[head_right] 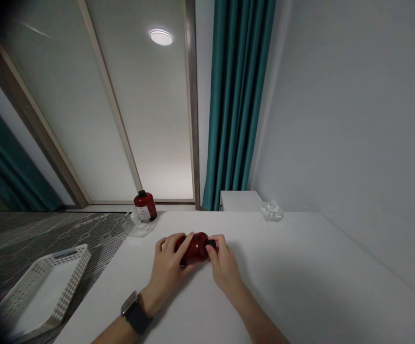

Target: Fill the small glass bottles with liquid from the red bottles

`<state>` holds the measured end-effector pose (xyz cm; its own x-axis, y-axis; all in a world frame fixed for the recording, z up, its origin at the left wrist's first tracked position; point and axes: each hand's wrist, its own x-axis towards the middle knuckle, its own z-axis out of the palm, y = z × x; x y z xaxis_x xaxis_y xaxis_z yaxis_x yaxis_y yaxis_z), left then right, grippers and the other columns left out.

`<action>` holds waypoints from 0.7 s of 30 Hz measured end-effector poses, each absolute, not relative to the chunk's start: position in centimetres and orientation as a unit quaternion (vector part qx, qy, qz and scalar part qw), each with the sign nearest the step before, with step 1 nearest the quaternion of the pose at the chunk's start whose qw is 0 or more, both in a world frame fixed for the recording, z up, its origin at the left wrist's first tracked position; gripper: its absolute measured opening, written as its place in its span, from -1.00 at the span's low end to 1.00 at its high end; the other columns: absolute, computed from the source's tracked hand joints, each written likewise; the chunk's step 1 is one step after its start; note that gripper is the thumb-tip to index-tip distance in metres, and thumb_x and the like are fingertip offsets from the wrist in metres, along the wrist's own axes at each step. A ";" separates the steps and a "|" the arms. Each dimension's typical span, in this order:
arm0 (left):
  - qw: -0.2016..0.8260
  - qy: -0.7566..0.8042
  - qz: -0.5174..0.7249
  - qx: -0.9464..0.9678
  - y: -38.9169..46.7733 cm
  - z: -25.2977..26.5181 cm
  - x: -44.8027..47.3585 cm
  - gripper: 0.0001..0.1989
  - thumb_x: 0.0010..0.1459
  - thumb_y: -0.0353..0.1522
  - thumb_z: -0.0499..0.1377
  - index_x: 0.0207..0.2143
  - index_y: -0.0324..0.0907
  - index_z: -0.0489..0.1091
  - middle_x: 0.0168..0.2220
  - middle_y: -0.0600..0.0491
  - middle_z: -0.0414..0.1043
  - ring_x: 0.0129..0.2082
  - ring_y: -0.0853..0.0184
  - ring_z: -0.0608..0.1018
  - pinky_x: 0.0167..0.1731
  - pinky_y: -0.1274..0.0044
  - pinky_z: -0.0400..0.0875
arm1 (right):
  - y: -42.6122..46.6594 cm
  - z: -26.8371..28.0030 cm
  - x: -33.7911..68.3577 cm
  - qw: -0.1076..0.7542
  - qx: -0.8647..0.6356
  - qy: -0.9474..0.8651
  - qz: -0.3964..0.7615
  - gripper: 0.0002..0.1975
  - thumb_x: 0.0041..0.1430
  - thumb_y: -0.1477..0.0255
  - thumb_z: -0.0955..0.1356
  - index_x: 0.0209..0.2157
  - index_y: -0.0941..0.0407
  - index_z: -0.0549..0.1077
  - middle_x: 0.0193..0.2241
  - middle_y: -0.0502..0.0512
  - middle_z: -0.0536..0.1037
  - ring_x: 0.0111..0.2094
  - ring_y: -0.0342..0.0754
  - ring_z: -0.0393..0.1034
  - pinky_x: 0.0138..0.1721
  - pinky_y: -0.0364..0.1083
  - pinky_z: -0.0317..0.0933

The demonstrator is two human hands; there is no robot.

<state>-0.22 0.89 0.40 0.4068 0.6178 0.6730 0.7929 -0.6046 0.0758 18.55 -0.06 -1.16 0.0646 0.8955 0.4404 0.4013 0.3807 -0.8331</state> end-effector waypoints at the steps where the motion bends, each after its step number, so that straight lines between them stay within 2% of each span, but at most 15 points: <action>1: 0.128 -0.430 -0.340 -0.827 0.8 0.4 -0.1 -0.30 0.07 -0.32 0.38 0.24 -0.13 0.24 0.00 -0.18 0.43 -0.03 0.03 0.48 -0.04 0.22 0.24 | -0.1 -1.2 18.4 0.532 -0.506 -0.633 0.245 -0.73 0.34 0.19 0.20 -0.16 0.08 0.33 -0.41 0.07 0.55 -0.44 -0.02 0.45 -0.39 -0.08 0.31; 4: 0.110 -0.431 -0.350 -0.825 0.8 0.2 0.3 -0.28 0.04 -0.33 0.38 0.24 -0.13 0.23 0.01 -0.19 0.42 -0.03 0.02 0.48 -0.05 0.21 0.26 | -0.1 -1.3 18.1 0.548 -0.497 -0.613 0.276 -0.73 0.35 0.19 0.19 -0.14 0.08 0.32 -0.44 0.03 0.51 -0.51 -0.06 0.39 -0.46 -0.11 0.28; 8: 0.032 -0.425 -0.401 -0.811 1.0 -0.6 0.6 -0.25 0.02 -0.35 0.38 0.24 -0.12 0.18 0.03 -0.17 0.41 -0.01 0.03 0.47 -0.03 0.20 0.30 | -0.2 -1.2 18.2 0.575 -0.472 -0.611 0.271 -0.76 0.36 0.24 0.21 -0.07 0.08 0.32 -0.41 0.01 0.45 -0.45 -0.08 0.36 -0.41 -0.12 0.28; 12: -0.152 -0.429 -0.474 -0.754 1.0 -1.2 0.7 -0.19 0.03 -0.29 0.37 0.27 -0.14 0.06 0.13 -0.18 0.35 0.07 0.04 0.43 0.05 0.19 0.34 | -0.4 -0.8 18.6 0.598 -0.444 -0.620 0.247 -0.70 0.37 0.30 0.19 0.08 0.06 0.25 -0.35 0.01 0.39 -0.38 -0.07 0.36 -0.29 -0.08 0.31; 17: -0.376 -0.377 -0.517 -0.671 0.9 -0.4 0.7 -0.37 0.18 -0.16 0.23 0.22 -0.17 0.14 0.14 -0.14 0.35 0.13 0.08 0.42 0.16 0.21 0.28 | -0.4 -0.8 18.8 0.556 -0.455 -0.643 0.263 -0.63 0.36 0.29 0.21 0.15 0.04 0.24 -0.08 0.17 0.44 -0.13 0.01 0.42 -0.05 0.02 0.33; 21: -0.509 -0.309 -0.509 -0.622 1.0 -0.6 0.5 -0.40 0.24 -0.07 0.17 0.23 -0.15 0.21 0.16 -0.13 0.37 0.12 0.08 0.44 0.14 0.24 0.32 | -0.1 -0.6 19.2 0.572 -0.443 -0.638 0.265 -0.62 0.37 0.26 0.20 0.15 0.04 0.24 -0.05 0.19 0.45 -0.03 0.05 0.39 0.01 0.05 0.31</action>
